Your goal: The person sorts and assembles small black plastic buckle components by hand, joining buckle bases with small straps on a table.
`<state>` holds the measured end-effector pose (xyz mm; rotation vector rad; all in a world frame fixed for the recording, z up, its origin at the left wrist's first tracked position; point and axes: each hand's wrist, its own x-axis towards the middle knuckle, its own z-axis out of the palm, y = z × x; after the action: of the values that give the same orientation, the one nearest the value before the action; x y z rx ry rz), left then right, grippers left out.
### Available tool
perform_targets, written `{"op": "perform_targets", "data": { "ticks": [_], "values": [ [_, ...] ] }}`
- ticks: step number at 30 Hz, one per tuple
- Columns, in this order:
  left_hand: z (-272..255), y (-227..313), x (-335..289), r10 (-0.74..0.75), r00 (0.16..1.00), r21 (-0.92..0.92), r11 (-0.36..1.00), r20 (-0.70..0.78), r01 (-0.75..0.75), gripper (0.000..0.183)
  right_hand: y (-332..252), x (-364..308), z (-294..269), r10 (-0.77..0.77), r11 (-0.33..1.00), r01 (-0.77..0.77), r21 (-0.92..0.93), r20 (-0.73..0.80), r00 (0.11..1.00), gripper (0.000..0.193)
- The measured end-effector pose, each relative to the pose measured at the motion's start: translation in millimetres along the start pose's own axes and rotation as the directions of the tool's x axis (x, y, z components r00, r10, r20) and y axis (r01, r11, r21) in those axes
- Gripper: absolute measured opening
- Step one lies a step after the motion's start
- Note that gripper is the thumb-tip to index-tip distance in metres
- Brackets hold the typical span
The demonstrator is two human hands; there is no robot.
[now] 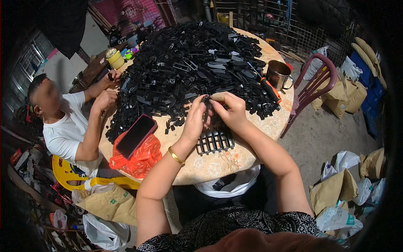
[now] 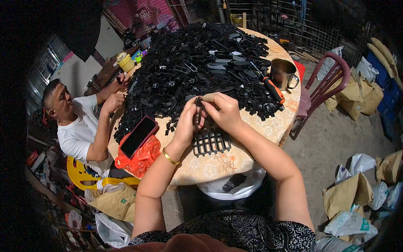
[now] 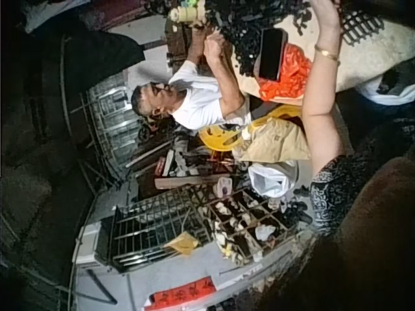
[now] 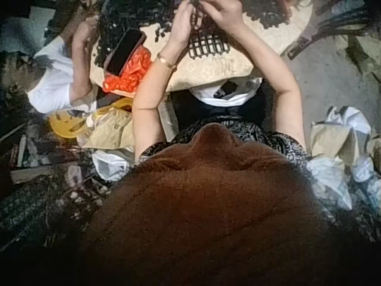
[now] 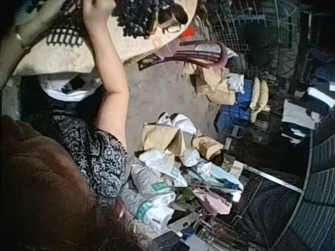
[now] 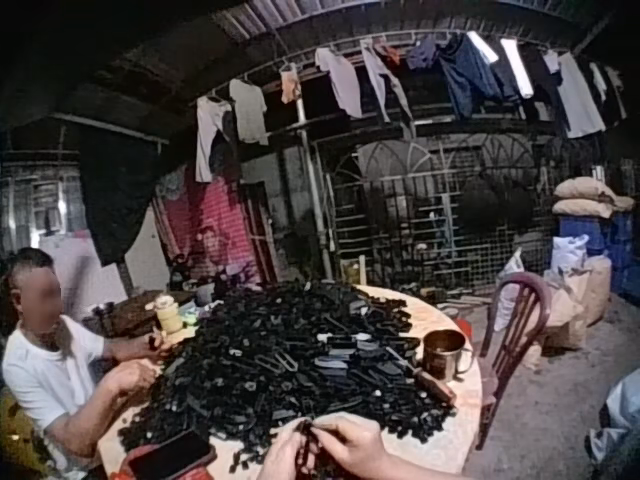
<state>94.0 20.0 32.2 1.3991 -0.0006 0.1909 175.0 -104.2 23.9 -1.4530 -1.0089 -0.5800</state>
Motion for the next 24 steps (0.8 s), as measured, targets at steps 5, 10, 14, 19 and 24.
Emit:
{"op": "perform_targets", "data": {
  "ticks": [5, 10, 14, 19, 24],
  "values": [
    [3, 0, -1, 0.002, 0.999, -0.159, 0.987, -0.050, -0.010, 0.031, -3, 1, 1, -0.108, 0.992, 0.105, -0.065, -0.043, 0.993, 0.013],
    [0, -4, 4, 0.018, 1.000, -0.271, 0.962, 0.018, -0.013, 0.031, 1, 2, 0, -0.201, 0.975, 0.198, -0.103, -0.019, 0.979, 0.014],
    [-7, 2, 4, 0.036, 0.999, -0.272, 0.962, 0.039, -0.024, 0.029, -5, 5, -5, -0.168, 0.977, 0.184, -0.106, 0.139, 0.976, 0.018],
    [-15, 1, 7, -0.048, 0.999, -0.262, 0.964, 0.020, 0.051, 0.026, -8, -1, -7, -0.046, 0.999, 0.051, -0.016, 0.224, 0.974, 0.024],
    [-10, 5, 7, -0.043, 0.999, -0.217, 0.975, 0.000, 0.042, 0.027, -18, 1, -15, -0.071, 0.990, 0.097, -0.098, 0.247, 0.966, 0.033]
  ]
}}
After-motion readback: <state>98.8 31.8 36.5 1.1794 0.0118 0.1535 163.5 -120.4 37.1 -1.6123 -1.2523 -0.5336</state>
